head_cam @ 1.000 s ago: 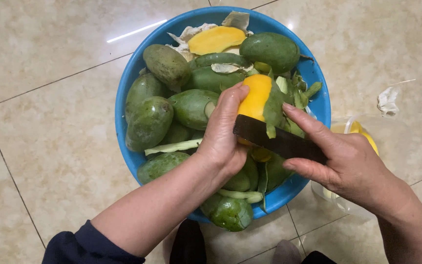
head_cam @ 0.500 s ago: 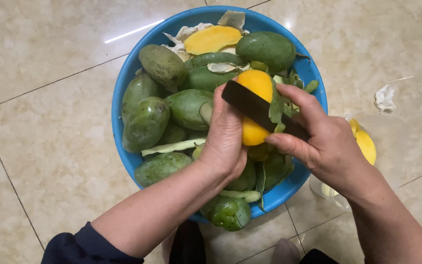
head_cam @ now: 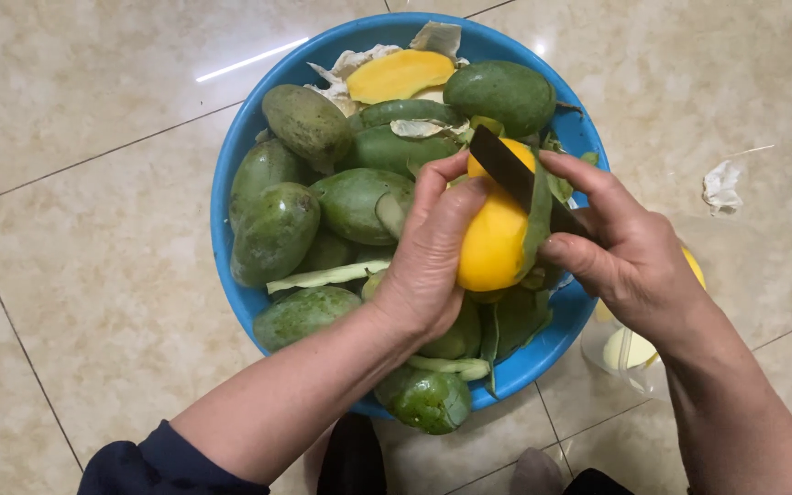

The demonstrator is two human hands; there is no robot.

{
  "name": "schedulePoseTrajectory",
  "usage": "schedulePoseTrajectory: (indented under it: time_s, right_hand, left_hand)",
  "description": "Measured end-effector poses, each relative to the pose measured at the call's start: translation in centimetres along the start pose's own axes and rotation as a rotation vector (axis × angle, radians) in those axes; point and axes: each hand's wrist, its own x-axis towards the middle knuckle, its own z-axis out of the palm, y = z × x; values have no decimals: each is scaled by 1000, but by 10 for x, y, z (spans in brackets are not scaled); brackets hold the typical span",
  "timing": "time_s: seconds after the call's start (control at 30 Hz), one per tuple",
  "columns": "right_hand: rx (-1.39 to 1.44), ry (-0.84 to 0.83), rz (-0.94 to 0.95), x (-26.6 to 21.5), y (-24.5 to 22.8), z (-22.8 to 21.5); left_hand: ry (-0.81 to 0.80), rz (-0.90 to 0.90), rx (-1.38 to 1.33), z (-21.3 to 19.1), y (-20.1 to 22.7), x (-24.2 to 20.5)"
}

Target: Peeling and slicing mangoes using a knife over a basin

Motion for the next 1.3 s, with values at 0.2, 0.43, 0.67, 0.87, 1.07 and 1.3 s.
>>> schedulePoseTrajectory:
  time_s: [0.2, 0.43, 0.67, 0.87, 1.07, 1.3]
  right_hand:
    - [52, -59, 4, -3, 7, -4]
    - [295, -91, 27, 10, 10, -9]
    - [318, -27, 377, 28, 8, -11]
    - [-328, -70, 502, 24, -14, -19]
    - [-1721, -34, 99, 3, 20, -45]
    - [-1217, 30, 147, -16, 8, -60]
  left_hand:
    - [-32, -35, 63, -5, 14, 5]
    - [-146, -78, 102, -8, 3, 1]
    - [-378, -371, 111, -2, -3, -8]
    - [-386, -376, -98, -5, 8, -6]
    - [-231, -256, -327, -6, 10, 5]
    - [98, -242, -335, -9, 3, 12]
